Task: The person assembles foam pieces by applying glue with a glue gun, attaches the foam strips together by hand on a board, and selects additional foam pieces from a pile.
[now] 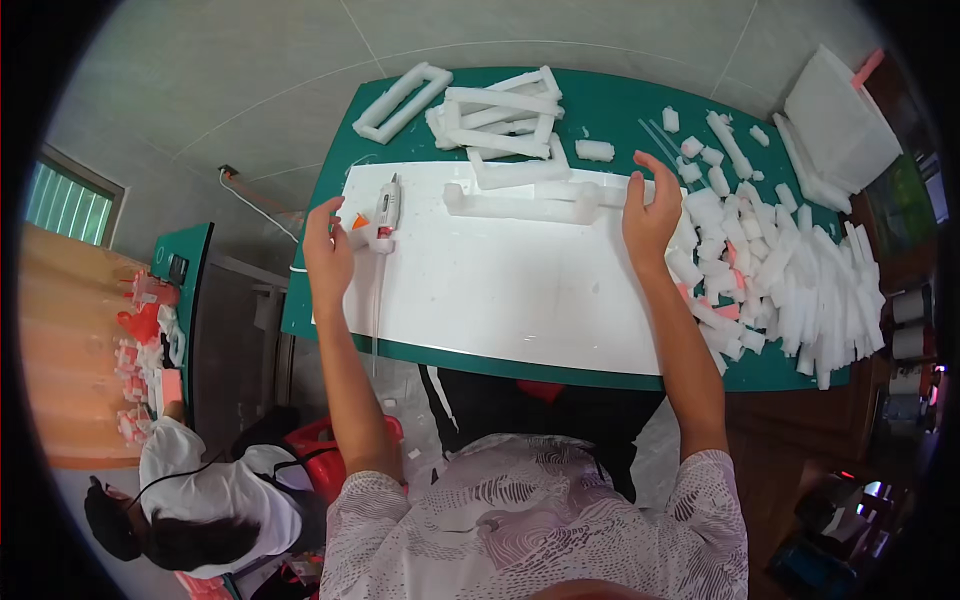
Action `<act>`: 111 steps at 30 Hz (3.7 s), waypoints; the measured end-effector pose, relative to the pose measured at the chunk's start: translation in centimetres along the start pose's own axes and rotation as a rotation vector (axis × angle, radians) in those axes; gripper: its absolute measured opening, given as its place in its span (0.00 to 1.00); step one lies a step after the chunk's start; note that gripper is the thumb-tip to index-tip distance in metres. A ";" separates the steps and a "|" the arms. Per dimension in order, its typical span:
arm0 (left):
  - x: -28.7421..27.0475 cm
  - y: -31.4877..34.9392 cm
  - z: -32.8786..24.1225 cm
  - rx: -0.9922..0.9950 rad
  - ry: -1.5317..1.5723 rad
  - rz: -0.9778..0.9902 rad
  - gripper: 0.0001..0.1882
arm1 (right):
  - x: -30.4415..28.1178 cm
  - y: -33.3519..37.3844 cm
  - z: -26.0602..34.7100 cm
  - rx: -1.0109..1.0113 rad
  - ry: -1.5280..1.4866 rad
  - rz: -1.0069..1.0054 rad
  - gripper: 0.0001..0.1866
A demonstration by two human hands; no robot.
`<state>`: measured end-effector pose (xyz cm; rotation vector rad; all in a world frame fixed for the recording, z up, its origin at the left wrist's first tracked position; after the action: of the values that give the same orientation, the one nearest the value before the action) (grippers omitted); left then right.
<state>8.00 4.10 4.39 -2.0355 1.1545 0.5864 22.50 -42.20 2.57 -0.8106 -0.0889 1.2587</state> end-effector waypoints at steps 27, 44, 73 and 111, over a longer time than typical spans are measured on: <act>2.9 2.9 -0.2 0.207 -0.140 0.291 0.24 | 11.0 4.0 11.2 -0.293 -0.197 0.634 0.19; 2.3 3.8 1.8 0.200 0.175 0.093 0.20 | 21.1 4.5 9.0 -0.098 0.164 0.922 0.23; 5.3 7.4 -8.0 0.473 -0.270 0.269 0.27 | 17.5 7.4 10.1 -0.282 0.052 0.712 0.20; 6.0 7.1 -8.9 0.488 -0.583 0.396 0.28 | 18.3 7.6 9.9 -0.271 0.147 0.786 0.20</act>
<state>5.17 -8.42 3.50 -1.1214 1.1875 0.9113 17.85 -20.85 -1.38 -1.2334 0.2036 1.9426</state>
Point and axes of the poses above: each hand's wrist, its own y-axis away from the middle knuckle, its own x-axis out of the palm, z = x × y, the point moved 10 cm from there along -y, towards the middle knuckle, and after that the axes turned 7 degrees about z, right-handed, at the moved point
